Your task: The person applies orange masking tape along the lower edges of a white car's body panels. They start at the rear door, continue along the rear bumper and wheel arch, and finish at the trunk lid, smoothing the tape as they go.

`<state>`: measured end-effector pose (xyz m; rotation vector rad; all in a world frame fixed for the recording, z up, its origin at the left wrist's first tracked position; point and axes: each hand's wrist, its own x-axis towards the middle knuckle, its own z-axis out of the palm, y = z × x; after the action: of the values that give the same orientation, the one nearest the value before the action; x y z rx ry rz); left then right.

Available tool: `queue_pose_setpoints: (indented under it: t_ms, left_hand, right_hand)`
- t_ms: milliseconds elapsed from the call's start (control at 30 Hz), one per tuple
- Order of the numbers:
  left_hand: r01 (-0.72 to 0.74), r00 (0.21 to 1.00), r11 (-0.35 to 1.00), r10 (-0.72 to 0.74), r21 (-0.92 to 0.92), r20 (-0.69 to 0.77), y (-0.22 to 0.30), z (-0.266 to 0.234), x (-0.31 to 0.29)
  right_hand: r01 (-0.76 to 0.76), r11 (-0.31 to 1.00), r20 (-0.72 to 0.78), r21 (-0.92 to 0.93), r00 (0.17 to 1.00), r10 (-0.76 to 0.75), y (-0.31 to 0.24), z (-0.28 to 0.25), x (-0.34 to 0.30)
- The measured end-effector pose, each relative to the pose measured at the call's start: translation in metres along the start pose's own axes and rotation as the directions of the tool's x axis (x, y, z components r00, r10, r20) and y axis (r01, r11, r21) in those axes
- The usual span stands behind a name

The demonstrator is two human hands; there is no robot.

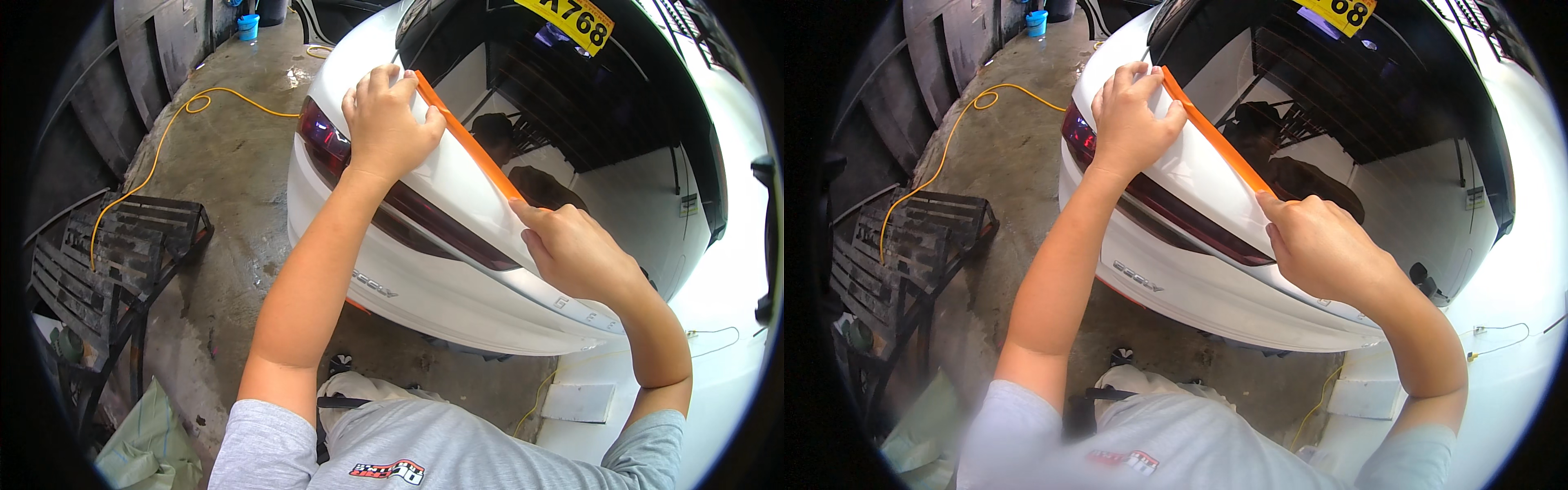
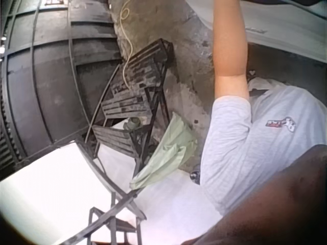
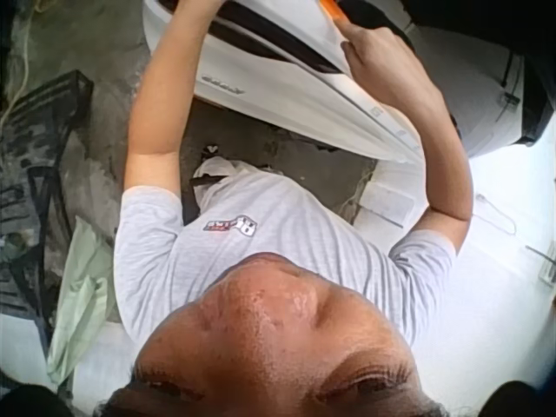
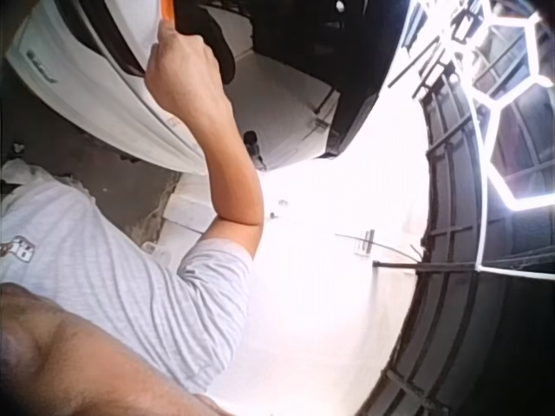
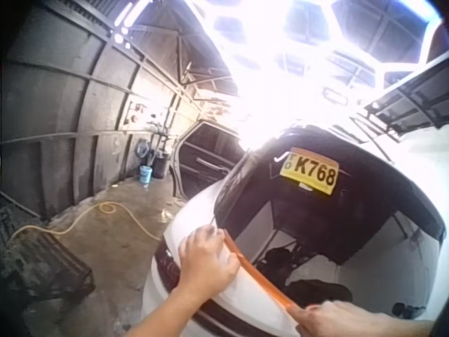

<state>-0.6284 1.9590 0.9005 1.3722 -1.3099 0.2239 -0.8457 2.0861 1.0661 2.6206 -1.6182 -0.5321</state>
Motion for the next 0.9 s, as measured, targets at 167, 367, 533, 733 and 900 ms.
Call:
queue_pose_setpoints:
  t_ms: [167,367,533,733,900]
  left_hand:
    - [0.003,1.000,1.000,-0.003,0.001,0.000,0.001,0.000,-0.002]
    - [0.010,1.000,1.000,-0.011,0.025,0.024,0.003,-0.002,-0.001]
    - [0.023,0.984,0.995,-0.040,0.099,0.175,0.017,-0.009,-0.009]
    - [0.044,0.948,0.981,-0.101,0.190,0.303,0.031,-0.013,-0.017]
    - [0.015,0.939,0.972,-0.094,0.234,0.331,0.046,-0.018,-0.025]
  right_hand:
    - [-0.028,0.999,0.005,-0.028,1.000,0.028,-0.003,0.000,0.002]
    - [-0.029,0.998,0.041,-0.054,0.999,0.031,-0.002,-0.003,0.003]
    - [-0.037,0.997,0.014,-0.068,0.999,0.038,-0.001,0.001,0.004]
    - [-0.028,0.984,0.015,-0.177,0.999,0.031,-0.003,0.001,0.007]
    - [-0.024,0.985,0.041,-0.173,0.999,0.031,-0.002,-0.001,0.011]
